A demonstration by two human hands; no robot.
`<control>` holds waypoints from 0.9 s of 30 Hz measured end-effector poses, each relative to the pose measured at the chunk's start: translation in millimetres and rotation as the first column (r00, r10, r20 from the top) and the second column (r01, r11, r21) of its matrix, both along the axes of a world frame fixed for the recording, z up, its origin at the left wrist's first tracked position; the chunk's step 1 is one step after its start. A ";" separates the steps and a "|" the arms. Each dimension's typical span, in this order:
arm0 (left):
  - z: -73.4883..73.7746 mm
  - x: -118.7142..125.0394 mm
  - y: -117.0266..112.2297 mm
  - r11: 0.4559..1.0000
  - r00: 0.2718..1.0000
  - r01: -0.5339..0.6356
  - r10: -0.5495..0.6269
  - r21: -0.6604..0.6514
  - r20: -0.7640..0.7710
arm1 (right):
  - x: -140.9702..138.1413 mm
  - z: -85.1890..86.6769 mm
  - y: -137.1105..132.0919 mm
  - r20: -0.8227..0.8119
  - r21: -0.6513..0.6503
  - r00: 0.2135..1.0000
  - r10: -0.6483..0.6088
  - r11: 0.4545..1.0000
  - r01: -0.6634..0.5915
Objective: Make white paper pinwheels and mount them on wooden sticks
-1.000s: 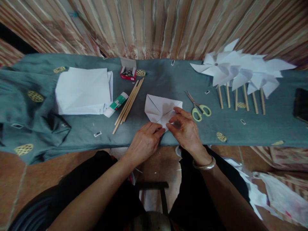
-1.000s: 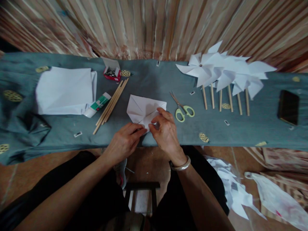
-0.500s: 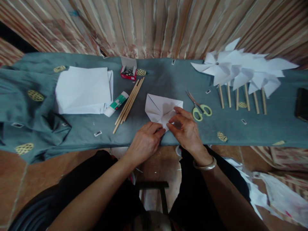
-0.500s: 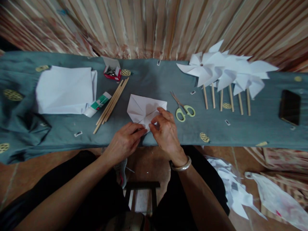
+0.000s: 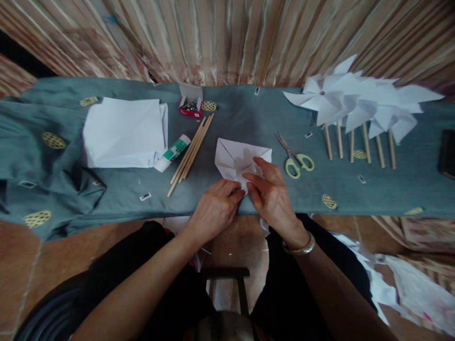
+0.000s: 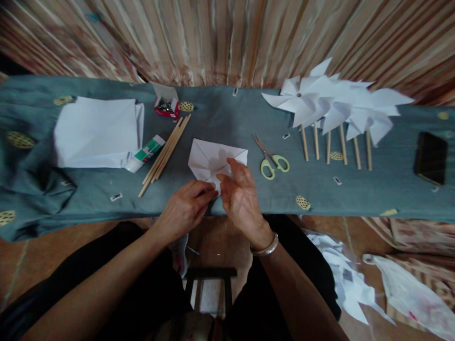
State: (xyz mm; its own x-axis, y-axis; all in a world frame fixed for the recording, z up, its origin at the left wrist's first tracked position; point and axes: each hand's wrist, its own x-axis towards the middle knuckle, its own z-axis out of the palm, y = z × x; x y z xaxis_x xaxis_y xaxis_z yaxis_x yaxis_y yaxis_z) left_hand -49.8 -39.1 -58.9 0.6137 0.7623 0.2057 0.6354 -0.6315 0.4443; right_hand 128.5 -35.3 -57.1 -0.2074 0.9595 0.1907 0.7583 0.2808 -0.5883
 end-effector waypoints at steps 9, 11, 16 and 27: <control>0.6 1.1 -0.2 1.000 1.000 -0.007 0.007 0.002 -0.025 | -2.7 -14.1 -4.4 0.101 -0.007 0.993 0.062 0.998 -0.062; 0.6 1.3 -0.1 1.000 1.000 -0.005 0.005 -0.007 -0.029 | -5.2 -13.8 -4.5 0.113 -0.018 0.992 0.054 0.998 -0.053; 2.4 2.4 0.3 1.000 0.999 -0.006 0.007 0.007 -0.051 | -14.4 -9.4 -5.5 0.228 -0.012 0.971 0.075 0.997 -0.074; 2.9 3.7 0.3 1.000 0.999 -0.019 0.019 -0.009 -0.043 | -11.4 -11.2 -4.7 0.216 0.032 0.975 0.051 0.998 -0.060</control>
State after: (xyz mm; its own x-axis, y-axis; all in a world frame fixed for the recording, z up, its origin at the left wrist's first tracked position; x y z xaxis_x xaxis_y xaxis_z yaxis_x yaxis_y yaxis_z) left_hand -46.1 -38.7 -56.0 0.6071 0.7758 0.1718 0.6662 -0.6148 0.4221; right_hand 117.1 -40.0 -68.3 -0.3003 0.9381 0.1725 0.8484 0.3453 -0.4011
